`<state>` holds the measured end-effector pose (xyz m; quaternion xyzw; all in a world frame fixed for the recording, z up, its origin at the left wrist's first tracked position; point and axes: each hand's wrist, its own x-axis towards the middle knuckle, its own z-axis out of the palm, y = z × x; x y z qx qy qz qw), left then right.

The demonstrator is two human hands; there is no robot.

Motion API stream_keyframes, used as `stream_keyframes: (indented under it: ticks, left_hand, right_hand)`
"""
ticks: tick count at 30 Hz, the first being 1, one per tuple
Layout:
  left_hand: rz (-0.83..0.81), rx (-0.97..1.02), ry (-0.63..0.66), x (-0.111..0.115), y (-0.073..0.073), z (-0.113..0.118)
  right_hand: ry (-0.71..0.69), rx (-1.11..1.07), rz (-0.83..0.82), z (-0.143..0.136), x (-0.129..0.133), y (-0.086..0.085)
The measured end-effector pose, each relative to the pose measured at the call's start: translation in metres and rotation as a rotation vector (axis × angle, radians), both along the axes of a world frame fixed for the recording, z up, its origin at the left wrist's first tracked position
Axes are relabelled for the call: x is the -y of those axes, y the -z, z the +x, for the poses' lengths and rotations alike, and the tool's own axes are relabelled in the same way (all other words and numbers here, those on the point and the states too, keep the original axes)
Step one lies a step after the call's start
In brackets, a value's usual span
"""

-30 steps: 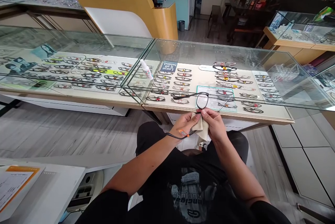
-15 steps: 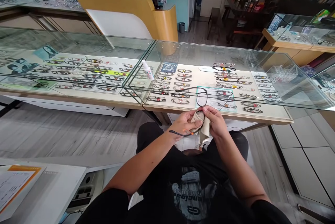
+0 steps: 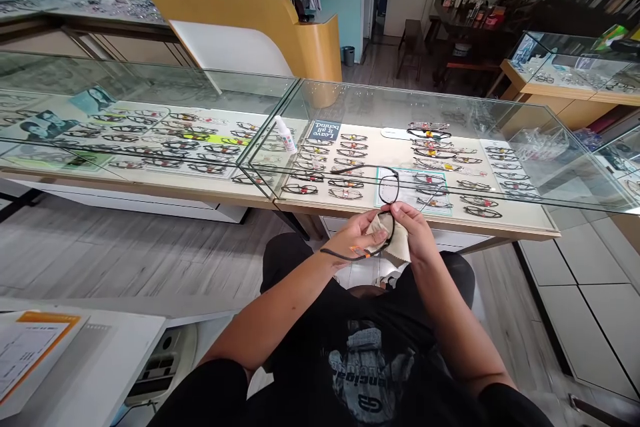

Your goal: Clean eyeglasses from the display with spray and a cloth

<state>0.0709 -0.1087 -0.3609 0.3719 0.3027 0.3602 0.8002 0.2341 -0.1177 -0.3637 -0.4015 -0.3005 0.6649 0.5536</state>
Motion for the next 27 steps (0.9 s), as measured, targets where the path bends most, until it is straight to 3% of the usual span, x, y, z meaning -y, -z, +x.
stream_keyframes:
  ticks: [5,10,17,19,25,27]
  left_hand:
    - [0.076,-0.032,-0.142,0.0,0.004,0.011]
    - [0.081,-0.077,-0.171,0.0,0.01,0.013]
    - [-0.024,0.047,0.047,0.003,0.006,0.001]
    - [-0.023,0.047,0.053,0.003,0.005,0.001]
    - [0.114,-0.074,-0.183,-0.001,0.013,0.016]
    - [0.148,-0.123,-0.21,-0.001,0.016,0.018]
  right_hand:
    - [-0.023,-0.057,-0.005,-0.003,-0.001,0.003]
    - [-0.011,-0.056,-0.015,-0.001,0.0,0.007]
    - [0.011,-0.041,-0.041,0.006,0.0,0.006]
    - [0.004,-0.045,-0.036,0.006,0.0,0.007]
    - [0.011,-0.089,-0.001,-0.004,0.001,0.015]
    - [0.033,-0.083,-0.005,-0.006,0.001,0.018]
